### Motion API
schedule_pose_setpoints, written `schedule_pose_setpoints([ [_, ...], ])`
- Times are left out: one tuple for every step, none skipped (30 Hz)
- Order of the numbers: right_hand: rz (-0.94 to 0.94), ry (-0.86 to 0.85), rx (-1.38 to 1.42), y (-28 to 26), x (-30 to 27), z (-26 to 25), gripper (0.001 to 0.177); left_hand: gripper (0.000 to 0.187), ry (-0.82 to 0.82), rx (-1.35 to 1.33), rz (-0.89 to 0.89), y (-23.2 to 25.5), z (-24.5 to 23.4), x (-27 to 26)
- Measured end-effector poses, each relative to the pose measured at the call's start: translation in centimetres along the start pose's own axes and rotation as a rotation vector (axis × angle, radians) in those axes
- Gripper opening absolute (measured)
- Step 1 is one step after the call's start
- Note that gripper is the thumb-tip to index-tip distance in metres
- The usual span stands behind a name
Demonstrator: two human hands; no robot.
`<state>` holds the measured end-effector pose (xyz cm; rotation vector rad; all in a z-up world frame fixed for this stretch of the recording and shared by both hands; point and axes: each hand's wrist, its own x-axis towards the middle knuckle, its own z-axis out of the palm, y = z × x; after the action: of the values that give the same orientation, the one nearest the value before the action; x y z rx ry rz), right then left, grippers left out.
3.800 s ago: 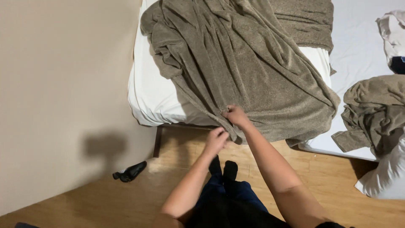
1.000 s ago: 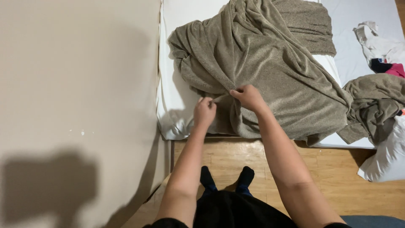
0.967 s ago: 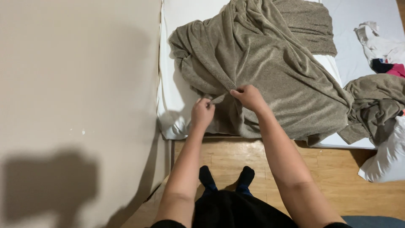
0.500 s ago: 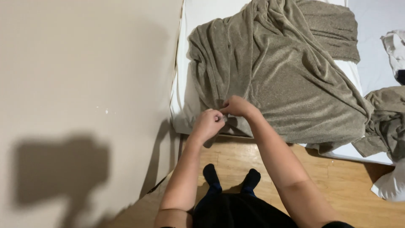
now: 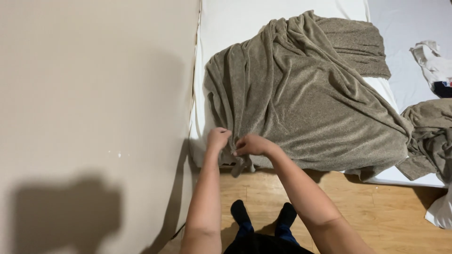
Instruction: Spreading and folding a brown blanket on a hotel bed.
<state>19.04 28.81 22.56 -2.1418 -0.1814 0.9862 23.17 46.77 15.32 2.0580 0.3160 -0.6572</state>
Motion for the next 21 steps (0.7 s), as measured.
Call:
schedule_pose_setpoints([
  [0.001,0.003,0.001,0.4,0.3,-0.1,0.033,0.035,-0.002,0.002,0.002,-0.3,-0.7,-0.1],
  [0.017,0.005,0.035,0.7,0.5,-0.1,0.038,0.040,0.056,-0.130,-0.025,-0.6,-1.4,-0.3],
  [0.034,0.006,0.068,1.0,0.7,-0.1,0.043,0.046,0.113,-0.262,-0.052,-1.0,-2.1,-0.5],
  [0.034,0.003,0.070,0.5,0.9,-0.5,0.043,0.046,0.114,-0.261,-0.056,-0.7,-2.8,-1.6],
  [0.023,0.037,0.106,0.0,1.0,-0.8,0.047,0.043,0.202,-0.354,-0.051,-0.4,-3.6,-2.6],
  [0.010,0.068,0.140,-0.6,1.3,-1.1,0.052,0.040,0.293,-0.447,-0.047,-0.3,-4.4,-3.7],
  [0.008,0.062,0.140,0.1,2.9,-0.7,0.052,0.040,0.297,-0.447,-0.052,-1.4,-4.3,-3.4],
  [0.072,0.178,0.324,0.9,4.6,-0.3,0.054,0.039,0.281,-0.603,-0.045,-2.5,-4.3,-3.1],
  [0.137,0.295,0.507,1.6,6.4,0.1,0.056,0.039,0.265,-0.758,-0.037,-3.5,-4.3,-2.8],
  [0.135,0.287,0.506,1.0,6.9,0.4,0.056,0.039,0.271,-0.759,-0.041,-3.7,-4.4,-3.5],
  [0.185,0.258,0.638,0.4,7.5,0.7,0.066,0.040,0.226,-0.808,-0.019,-3.8,-4.5,-4.1],
  [0.232,0.229,0.769,-0.2,8.1,1.0,0.078,0.042,0.182,-0.856,0.006,-3.9,-4.7,-4.7],
  [0.230,0.222,0.767,-0.3,8.8,1.7,0.078,0.042,0.190,-0.857,0.004,-4.6,-4.8,-4.8],
  [0.245,0.181,0.858,-0.4,9.6,2.3,0.092,0.041,0.119,-0.843,0.016,-5.2,-4.9,-4.9],
  [0.261,0.139,0.948,-0.5,10.3,2.9,0.109,0.040,0.049,-0.829,0.029,-5.8,-4.9,-5.0],
  [0.262,0.131,0.944,-0.6,11.0,3.2,0.109,0.040,0.055,-0.833,0.025,-5.6,-5.4,-5.5],
  [0.254,0.162,0.938,-0.7,11.7,3.4,0.107,0.038,0.035,-0.841,0.022,-5.3,-5.9,-6.0],
  [0.251,0.189,0.934,-0.6,12.2,3.9,0.111,0.035,0.016,-0.849,0.013,-5.2,-6.3,-6.8],
  [0.256,0.179,0.931,0.6,13.1,4.7,0.111,0.035,0.023,-0.853,0.004,-5.5,-6.3,-6.8],
  [0.195,0.188,0.944,1.7,14.4,5.3,0.067,0.035,0.077,-0.811,-0.028,-5.7,-6.5,-6.5],
  [0.133,0.197,0.957,2.7,15.6,5.8,0.036,0.035,0.130,-0.767,-0.060,-5.9,-6.7,-6.3],
])
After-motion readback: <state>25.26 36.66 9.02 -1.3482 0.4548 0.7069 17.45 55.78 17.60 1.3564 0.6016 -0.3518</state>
